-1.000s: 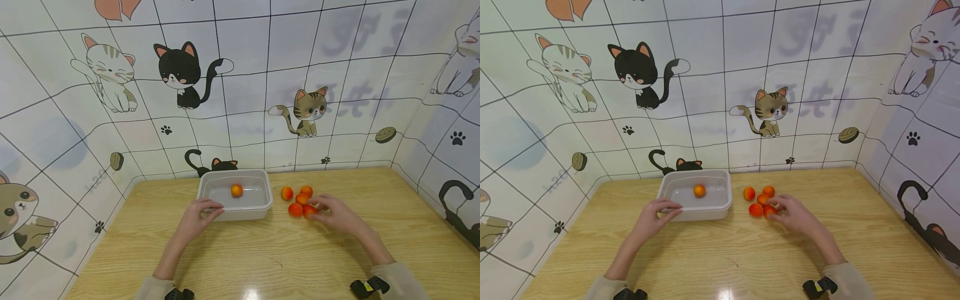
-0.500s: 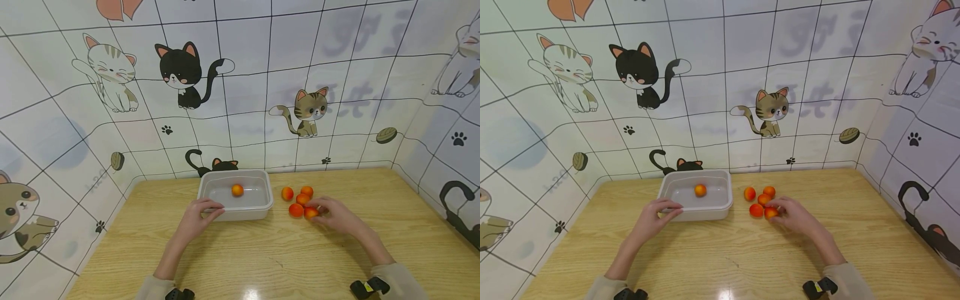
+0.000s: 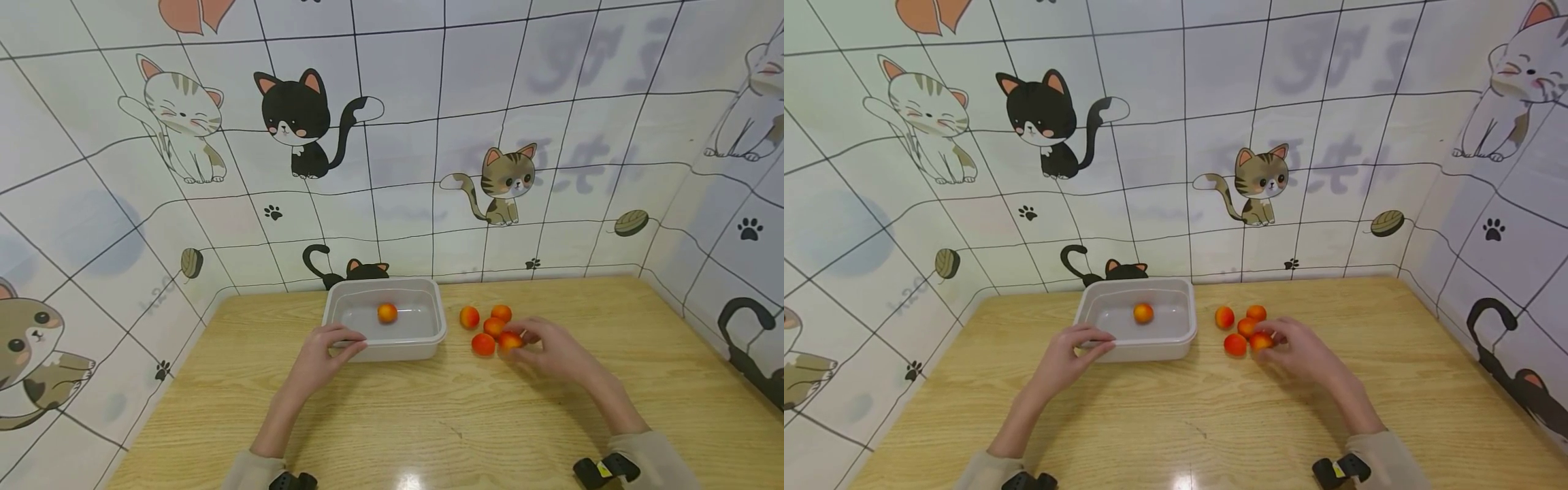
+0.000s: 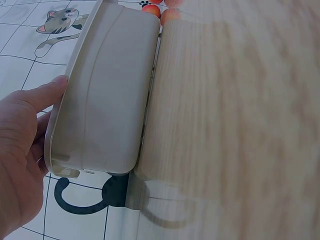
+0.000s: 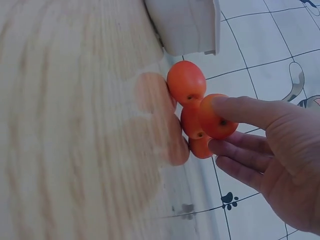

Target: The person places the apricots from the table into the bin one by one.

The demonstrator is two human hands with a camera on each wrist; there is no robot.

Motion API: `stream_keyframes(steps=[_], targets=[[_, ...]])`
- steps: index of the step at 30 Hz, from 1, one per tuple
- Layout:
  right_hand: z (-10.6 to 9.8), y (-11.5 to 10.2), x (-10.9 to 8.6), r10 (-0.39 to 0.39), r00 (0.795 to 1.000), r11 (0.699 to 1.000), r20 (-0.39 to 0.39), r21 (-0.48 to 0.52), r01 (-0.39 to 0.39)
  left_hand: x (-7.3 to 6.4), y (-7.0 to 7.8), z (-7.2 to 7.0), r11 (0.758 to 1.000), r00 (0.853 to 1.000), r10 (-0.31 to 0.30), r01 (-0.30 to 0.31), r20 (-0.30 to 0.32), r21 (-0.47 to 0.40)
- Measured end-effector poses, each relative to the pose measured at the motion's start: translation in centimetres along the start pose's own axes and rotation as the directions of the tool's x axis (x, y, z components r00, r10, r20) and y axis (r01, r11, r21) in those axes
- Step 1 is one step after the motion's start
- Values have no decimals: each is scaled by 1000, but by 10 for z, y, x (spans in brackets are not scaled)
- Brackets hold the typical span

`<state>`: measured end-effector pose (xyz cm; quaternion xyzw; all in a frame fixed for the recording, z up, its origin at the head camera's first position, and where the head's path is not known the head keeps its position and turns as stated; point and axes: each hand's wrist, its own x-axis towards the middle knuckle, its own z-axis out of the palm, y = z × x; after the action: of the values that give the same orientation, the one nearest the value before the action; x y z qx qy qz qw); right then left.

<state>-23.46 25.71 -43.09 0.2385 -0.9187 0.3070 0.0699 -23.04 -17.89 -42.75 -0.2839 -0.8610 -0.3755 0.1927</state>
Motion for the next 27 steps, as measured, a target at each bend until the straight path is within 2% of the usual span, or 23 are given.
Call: stream_keyframes(steps=[8, 20, 27], targets=[[-8, -4, 3, -64, 997, 997, -47, -36, 62, 0, -1, 1, 1000, 1000, 4, -4, 4, -19], [-9, -20, 11, -85, 990, 996, -114, -51, 80, 0, -1, 0, 1000, 1000, 17, -17, 2, -13], [-8, -27, 18, -96, 986, 995, -136, -48, 91, 0, -1, 1, 1000, 1000, 0, 0, 4, -20]])
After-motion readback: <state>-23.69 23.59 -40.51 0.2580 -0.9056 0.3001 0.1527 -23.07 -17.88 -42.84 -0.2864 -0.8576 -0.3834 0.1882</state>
